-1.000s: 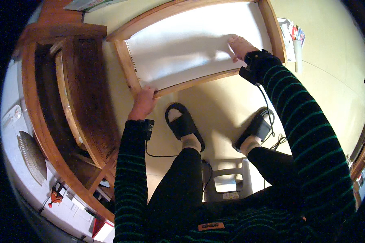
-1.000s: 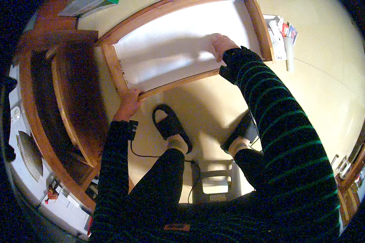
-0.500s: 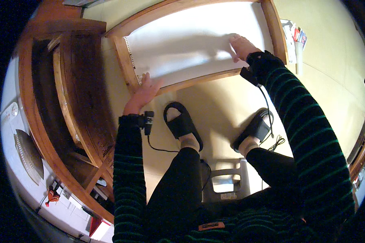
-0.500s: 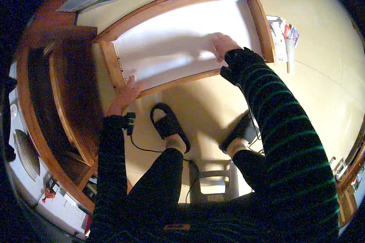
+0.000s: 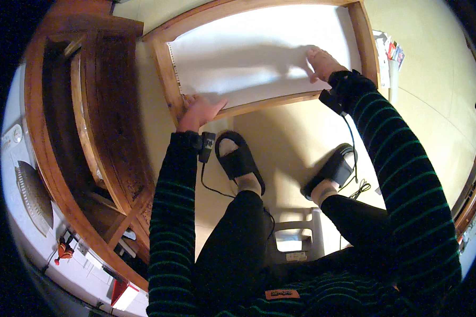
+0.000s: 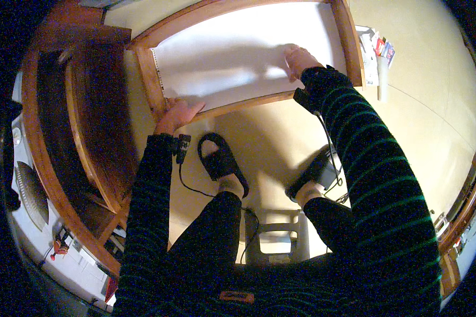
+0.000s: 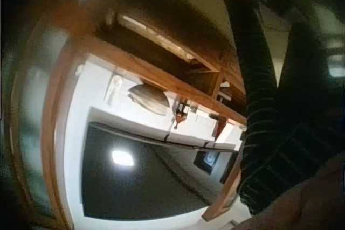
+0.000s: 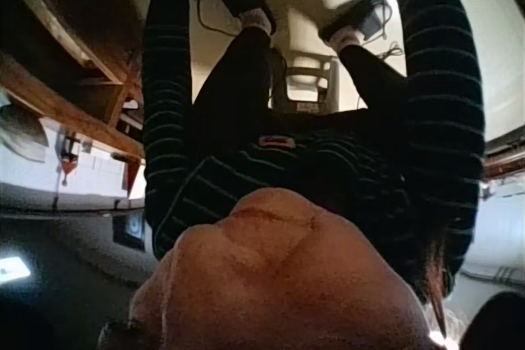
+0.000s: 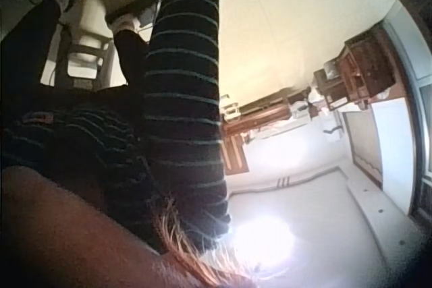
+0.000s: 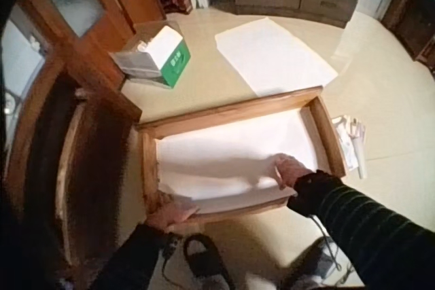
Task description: The person places a white sheet into a wooden frame, smooths it, and adds small items. They then retrieve a paper roll, open a drawer, and unroll the paper to fit the frame.
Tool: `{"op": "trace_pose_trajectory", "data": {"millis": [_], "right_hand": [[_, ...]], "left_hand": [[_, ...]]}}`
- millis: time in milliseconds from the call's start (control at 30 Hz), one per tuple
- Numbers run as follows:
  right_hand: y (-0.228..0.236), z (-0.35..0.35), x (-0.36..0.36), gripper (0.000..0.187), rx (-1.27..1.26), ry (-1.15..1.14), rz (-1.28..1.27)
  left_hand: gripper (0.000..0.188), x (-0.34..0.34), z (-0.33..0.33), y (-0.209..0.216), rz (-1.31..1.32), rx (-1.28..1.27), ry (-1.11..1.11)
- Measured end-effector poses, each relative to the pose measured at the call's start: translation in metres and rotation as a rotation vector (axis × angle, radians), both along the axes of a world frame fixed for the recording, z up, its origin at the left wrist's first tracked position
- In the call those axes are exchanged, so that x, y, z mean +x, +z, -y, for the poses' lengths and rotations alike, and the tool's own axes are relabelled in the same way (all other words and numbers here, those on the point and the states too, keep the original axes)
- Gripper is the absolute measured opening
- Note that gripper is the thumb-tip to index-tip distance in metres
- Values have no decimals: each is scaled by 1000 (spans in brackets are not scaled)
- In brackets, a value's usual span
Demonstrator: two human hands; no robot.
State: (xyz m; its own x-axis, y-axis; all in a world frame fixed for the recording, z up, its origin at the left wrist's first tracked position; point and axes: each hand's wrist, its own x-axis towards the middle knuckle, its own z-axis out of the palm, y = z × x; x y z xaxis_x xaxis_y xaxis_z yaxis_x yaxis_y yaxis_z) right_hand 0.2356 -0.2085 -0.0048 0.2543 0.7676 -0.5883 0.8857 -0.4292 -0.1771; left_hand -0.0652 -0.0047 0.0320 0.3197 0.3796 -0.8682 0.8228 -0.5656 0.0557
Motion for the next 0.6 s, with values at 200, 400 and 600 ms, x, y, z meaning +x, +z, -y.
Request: {"op": "trace_pose_trajectory", "data": {"millis": [200, 400, 600], "right_hand": [[-4, 2, 3, 63, -43, -33, -32], [0, 1, 2, 64, 22, -26, -12], [7, -4, -1, 67, -61, -1, 11]], "left_hand": [[108, -14, 9, -14, 187, 277, -104], [125, -23, 0, -54, 165, 330, -67], [137, -8, -6, -25, 72, 196, 29]]}}
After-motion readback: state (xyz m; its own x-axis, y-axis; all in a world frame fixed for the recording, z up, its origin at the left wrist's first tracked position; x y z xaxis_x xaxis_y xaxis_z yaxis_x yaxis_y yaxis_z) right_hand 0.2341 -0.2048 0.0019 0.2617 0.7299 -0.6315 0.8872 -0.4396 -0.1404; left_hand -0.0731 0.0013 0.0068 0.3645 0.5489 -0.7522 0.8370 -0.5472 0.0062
